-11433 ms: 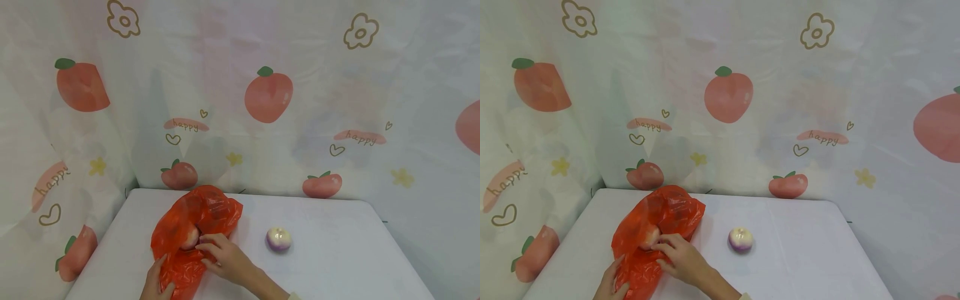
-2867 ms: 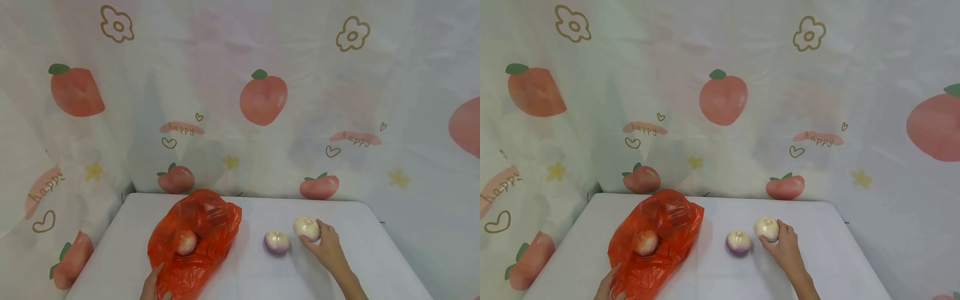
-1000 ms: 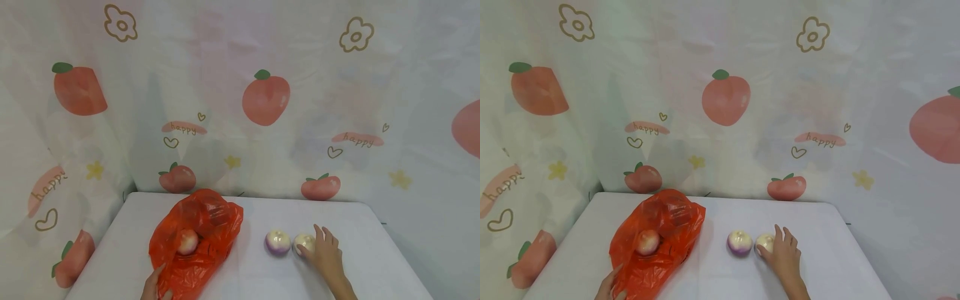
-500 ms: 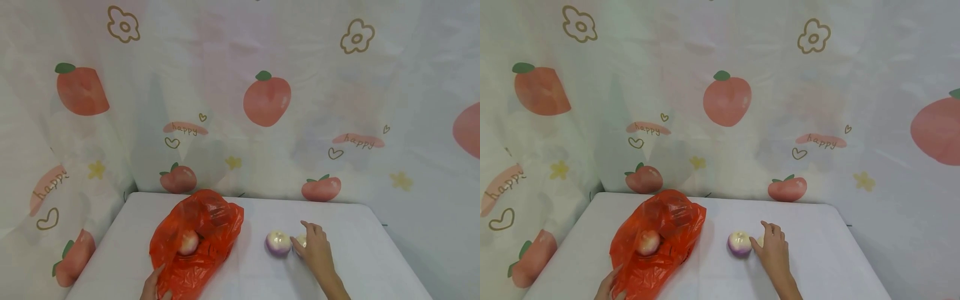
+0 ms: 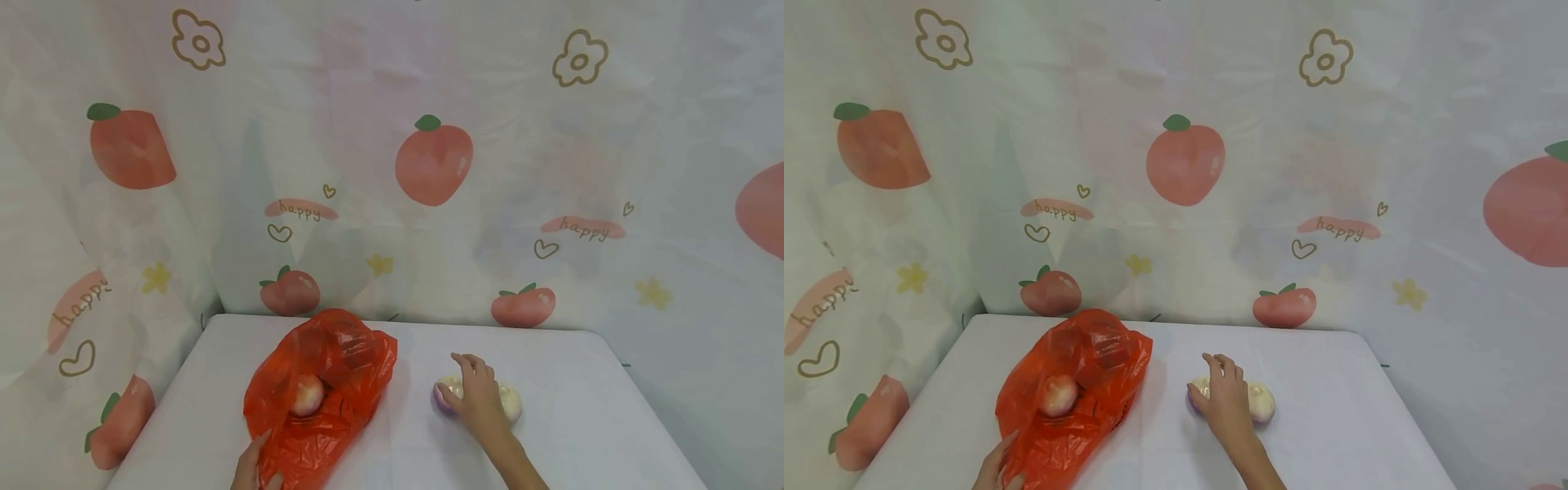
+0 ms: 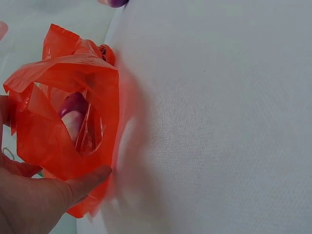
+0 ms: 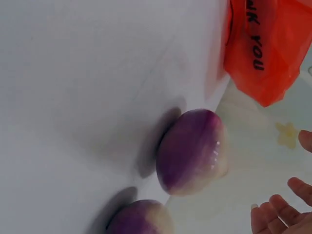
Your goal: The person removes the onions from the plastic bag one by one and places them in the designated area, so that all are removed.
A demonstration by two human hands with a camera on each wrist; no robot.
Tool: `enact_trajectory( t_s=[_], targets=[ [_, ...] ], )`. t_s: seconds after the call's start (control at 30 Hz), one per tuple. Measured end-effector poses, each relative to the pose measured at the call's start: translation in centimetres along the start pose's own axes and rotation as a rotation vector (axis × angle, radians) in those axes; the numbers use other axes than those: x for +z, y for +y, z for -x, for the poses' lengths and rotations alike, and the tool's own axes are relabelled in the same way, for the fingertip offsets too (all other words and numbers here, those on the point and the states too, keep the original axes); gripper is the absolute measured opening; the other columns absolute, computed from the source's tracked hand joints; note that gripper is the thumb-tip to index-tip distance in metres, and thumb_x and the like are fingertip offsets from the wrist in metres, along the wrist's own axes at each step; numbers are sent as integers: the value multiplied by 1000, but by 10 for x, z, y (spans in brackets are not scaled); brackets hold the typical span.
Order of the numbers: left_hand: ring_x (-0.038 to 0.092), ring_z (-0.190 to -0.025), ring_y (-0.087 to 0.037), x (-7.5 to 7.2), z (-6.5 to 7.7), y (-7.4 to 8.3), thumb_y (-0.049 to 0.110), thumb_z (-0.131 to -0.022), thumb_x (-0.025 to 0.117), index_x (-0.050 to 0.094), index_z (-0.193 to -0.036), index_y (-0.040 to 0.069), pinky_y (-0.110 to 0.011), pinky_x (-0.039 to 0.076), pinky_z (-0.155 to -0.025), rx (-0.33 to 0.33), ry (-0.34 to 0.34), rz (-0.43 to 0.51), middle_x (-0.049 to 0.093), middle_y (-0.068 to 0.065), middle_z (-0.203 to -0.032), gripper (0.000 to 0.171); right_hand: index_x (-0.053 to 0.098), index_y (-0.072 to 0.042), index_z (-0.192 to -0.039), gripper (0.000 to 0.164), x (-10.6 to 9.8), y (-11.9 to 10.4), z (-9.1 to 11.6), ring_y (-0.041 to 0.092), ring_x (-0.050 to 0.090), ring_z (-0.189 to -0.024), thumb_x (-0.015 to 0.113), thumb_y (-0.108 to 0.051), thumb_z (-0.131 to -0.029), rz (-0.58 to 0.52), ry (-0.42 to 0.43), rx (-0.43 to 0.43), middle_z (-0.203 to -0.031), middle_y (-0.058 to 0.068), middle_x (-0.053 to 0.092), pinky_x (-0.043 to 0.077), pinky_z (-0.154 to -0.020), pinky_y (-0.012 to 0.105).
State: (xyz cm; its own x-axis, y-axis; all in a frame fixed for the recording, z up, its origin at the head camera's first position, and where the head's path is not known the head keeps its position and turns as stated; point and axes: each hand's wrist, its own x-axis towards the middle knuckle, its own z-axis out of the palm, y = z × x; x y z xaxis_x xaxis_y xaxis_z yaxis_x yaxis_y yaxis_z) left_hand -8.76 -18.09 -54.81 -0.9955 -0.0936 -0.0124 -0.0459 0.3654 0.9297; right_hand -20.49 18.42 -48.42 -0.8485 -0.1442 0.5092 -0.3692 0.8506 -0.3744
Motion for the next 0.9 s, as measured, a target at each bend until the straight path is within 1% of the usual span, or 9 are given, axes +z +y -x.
enact_trajectory(
  t_s=[0.1,0.2,0.4,0.43,0.5,0.63,0.67,0.73,0.9],
  targets=[
    [44,-109,-44,0,0,0,9,-83,55,30,-135,-11,-55,46,-83,-21,-5,-1,33,-35,-130,61,55,0,-122,59,6,-11,-5,37,50,-101,79,-23,-74,-35,-51,6,-115,21,52,47,-83,49],
    [43,-110,-44,1,0,-1,9,-83,56,31,-135,-11,-56,46,-84,-16,1,-4,33,-35,-131,61,54,-2,-124,58,10,-24,-10,34,52,-100,78,-24,-75,-52,-99,-1,-115,19,53,50,-84,45],
    [38,-116,-43,3,2,-1,14,-87,57,26,-140,-3,-59,42,-89,-97,-26,0,26,-29,-137,63,52,-5,-127,58,17,-47,-14,29,54,-104,75,-28,-79,-81,-191,-42,-117,14,54,51,-85,41],
    [38,-116,-42,3,3,0,14,-87,57,26,-139,-3,-58,43,-89,-95,-25,4,26,-28,-137,63,52,-5,-128,58,18,-50,-14,29,54,-107,74,-28,-80,-93,-203,-46,-118,14,54,50,-87,42],
    [45,-111,-34,4,2,-1,13,-87,57,30,-137,-5,-49,47,-87,-34,-5,23,32,-28,-134,60,52,-6,-128,57,20,-56,-15,27,55,-106,74,-28,-80,-128,-228,-53,-118,12,55,51,-86,40],
    [49,-104,-34,4,3,-1,11,-85,57,34,-133,-10,-42,50,-79,56,13,37,38,-32,-127,57,51,-6,-130,58,24,-64,-19,22,56,-103,73,-28,-81,-198,-272,-56,-119,9,55,53,-83,37],
    [49,-104,-33,3,3,-2,11,-85,57,33,-133,-10,-42,50,-78,48,9,36,38,-31,-128,57,51,-6,-130,58,25,-66,-20,22,56,-104,73,-29,-82,-209,-284,-58,-119,9,55,53,-83,37],
    [44,-108,-42,2,5,-1,11,-86,57,30,-135,-8,-51,48,-82,-10,-10,17,33,-32,-131,60,50,-6,-131,58,27,-71,-21,21,55,-105,72,-30,-83,-228,-308,-65,-119,9,55,52,-85,37],
    [40,-113,-45,1,5,-4,10,-84,58,27,-138,-5,-61,43,-87,-90,-14,-20,27,-32,-135,64,49,-7,-131,55,31,-83,-25,23,53,-109,69,-31,-85,-223,-343,-111,-121,9,54,49,-90,39]
  ],
)
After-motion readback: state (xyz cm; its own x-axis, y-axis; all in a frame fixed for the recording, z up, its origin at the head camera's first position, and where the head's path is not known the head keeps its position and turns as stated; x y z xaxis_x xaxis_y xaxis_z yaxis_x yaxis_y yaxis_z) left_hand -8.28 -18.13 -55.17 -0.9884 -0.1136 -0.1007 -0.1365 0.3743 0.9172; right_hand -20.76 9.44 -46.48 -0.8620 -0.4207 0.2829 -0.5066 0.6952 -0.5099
